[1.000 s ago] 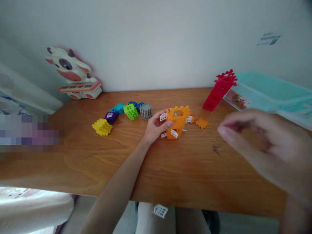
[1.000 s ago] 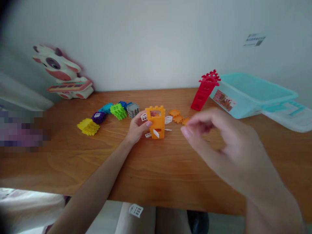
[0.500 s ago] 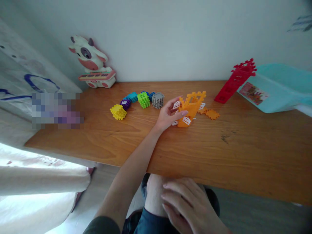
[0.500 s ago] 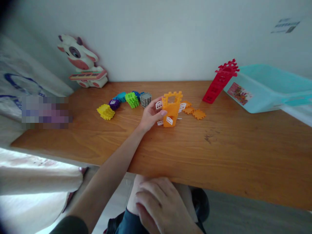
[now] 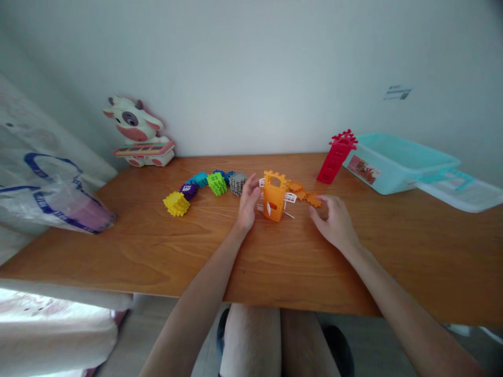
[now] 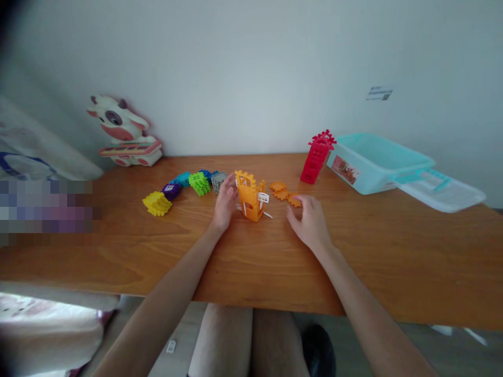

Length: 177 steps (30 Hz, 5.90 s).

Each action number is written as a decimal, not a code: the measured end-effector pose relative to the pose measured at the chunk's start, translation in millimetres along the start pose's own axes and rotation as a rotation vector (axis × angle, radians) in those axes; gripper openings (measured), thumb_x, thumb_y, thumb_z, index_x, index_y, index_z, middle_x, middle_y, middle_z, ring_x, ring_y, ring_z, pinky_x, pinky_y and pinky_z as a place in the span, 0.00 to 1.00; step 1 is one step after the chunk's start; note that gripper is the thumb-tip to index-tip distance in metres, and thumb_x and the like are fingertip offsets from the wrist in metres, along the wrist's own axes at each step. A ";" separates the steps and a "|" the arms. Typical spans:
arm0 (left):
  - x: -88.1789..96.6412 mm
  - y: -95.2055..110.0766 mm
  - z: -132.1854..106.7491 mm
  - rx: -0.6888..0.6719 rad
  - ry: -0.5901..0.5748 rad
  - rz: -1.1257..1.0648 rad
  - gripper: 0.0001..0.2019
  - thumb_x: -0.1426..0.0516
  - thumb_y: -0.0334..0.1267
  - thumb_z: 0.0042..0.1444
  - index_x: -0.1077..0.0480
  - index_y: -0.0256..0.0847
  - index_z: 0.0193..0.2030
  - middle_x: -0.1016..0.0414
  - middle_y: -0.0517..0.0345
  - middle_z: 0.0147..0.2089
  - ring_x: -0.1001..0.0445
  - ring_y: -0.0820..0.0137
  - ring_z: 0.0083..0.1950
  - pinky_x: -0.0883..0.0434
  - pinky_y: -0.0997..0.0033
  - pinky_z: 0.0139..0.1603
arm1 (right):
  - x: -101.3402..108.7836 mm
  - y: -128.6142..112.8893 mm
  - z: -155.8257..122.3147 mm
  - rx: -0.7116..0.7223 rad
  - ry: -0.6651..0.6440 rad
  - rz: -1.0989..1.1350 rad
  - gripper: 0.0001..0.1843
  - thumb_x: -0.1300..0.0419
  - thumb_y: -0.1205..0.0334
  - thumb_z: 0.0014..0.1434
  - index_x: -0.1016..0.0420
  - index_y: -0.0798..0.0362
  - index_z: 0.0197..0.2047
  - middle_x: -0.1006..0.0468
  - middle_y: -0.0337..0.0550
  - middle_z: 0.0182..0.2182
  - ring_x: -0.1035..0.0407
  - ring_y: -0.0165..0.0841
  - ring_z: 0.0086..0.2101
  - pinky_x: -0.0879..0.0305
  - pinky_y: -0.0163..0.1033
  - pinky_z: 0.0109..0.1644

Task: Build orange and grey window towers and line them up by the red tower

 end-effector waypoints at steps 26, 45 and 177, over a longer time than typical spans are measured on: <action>-12.3 -14.0 -6.4 0.013 -0.068 0.103 0.23 0.41 0.48 0.55 0.28 0.40 0.55 0.25 0.49 0.55 0.29 0.55 0.59 0.35 0.56 0.63 | -64.1 15.0 50.0 -0.016 -0.153 -0.077 0.15 0.45 0.52 0.65 0.24 0.54 0.40 0.19 0.51 0.39 0.26 0.45 0.42 0.34 0.49 0.49; -9.1 -10.1 -8.3 -0.037 0.052 0.154 0.27 0.31 0.41 0.49 0.32 0.40 0.54 0.24 0.48 0.53 0.25 0.60 0.54 0.31 0.59 0.60 | -71.8 17.9 46.7 0.042 -0.098 -0.083 0.12 0.46 0.59 0.65 0.22 0.51 0.44 0.16 0.50 0.41 0.25 0.45 0.44 0.42 0.52 0.52; -24.6 -42.1 -5.4 0.411 0.134 -0.376 0.23 0.30 0.45 0.45 0.24 0.36 0.46 0.17 0.50 0.46 0.19 0.58 0.49 0.26 0.62 0.52 | -67.1 29.3 39.8 -0.085 -0.174 -0.081 0.18 0.39 0.50 0.62 0.24 0.51 0.51 0.20 0.54 0.51 0.28 0.53 0.52 0.39 0.61 0.56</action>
Point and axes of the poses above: each hand's wrist, its own z-axis towards the middle knuckle, its own x-axis out of the back of the hand, y = z × x, the point moved 8 cm from there along z, towards the middle knuckle
